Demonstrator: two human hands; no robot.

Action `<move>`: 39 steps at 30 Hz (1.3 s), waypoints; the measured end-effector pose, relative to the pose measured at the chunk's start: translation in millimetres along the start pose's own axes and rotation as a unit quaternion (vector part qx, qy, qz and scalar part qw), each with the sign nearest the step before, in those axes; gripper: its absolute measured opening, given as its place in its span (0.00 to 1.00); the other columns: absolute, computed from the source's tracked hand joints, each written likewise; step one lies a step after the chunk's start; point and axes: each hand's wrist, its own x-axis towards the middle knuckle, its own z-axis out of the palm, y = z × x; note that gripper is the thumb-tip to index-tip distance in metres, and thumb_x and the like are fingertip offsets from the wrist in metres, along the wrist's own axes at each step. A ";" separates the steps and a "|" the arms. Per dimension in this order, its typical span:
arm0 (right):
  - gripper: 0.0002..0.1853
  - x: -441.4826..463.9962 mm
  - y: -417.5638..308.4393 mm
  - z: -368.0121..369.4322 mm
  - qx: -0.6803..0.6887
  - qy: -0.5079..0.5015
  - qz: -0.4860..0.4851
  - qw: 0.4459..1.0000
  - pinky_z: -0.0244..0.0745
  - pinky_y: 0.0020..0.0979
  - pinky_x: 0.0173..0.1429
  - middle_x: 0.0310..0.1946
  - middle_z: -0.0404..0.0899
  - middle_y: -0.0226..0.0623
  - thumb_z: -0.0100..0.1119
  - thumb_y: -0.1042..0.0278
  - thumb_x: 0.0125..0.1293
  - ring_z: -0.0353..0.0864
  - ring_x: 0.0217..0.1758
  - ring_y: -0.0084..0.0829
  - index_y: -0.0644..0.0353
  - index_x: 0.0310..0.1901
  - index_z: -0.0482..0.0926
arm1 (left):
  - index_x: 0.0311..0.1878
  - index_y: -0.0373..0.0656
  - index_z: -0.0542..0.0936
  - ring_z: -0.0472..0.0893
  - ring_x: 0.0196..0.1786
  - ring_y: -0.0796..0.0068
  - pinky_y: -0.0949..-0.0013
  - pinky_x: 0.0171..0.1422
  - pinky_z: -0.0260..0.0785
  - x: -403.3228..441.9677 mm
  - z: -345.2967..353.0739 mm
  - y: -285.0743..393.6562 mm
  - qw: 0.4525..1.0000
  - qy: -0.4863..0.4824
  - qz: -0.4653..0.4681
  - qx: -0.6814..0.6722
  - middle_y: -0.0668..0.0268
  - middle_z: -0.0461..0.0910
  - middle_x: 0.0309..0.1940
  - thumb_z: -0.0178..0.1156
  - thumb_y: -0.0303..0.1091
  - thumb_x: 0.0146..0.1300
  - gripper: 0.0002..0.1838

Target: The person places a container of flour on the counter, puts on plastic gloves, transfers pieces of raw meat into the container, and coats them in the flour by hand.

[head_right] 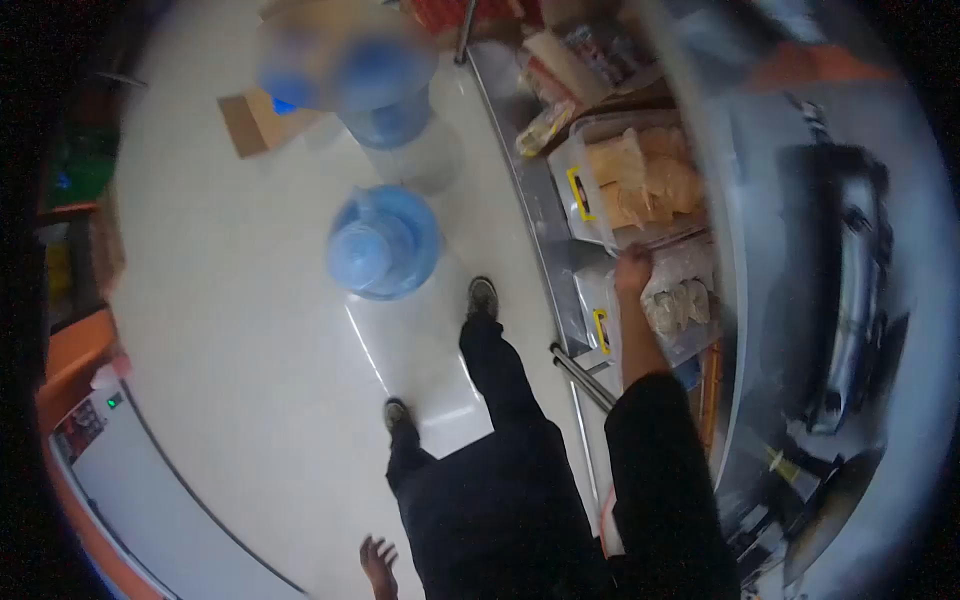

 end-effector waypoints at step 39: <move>0.15 -500.3 -339.0 -471.6 0.301 -0.050 0.074 0.950 0.73 0.52 0.45 0.31 0.80 0.51 0.45 0.59 0.67 0.79 0.37 0.55 0.59 0.31 0.76 | 0.61 0.38 0.70 0.73 0.57 0.52 0.52 0.65 0.62 -203.8 10.0 226.1 0.274 -0.348 0.798 0.409 0.52 0.74 0.56 0.58 0.35 0.66 0.23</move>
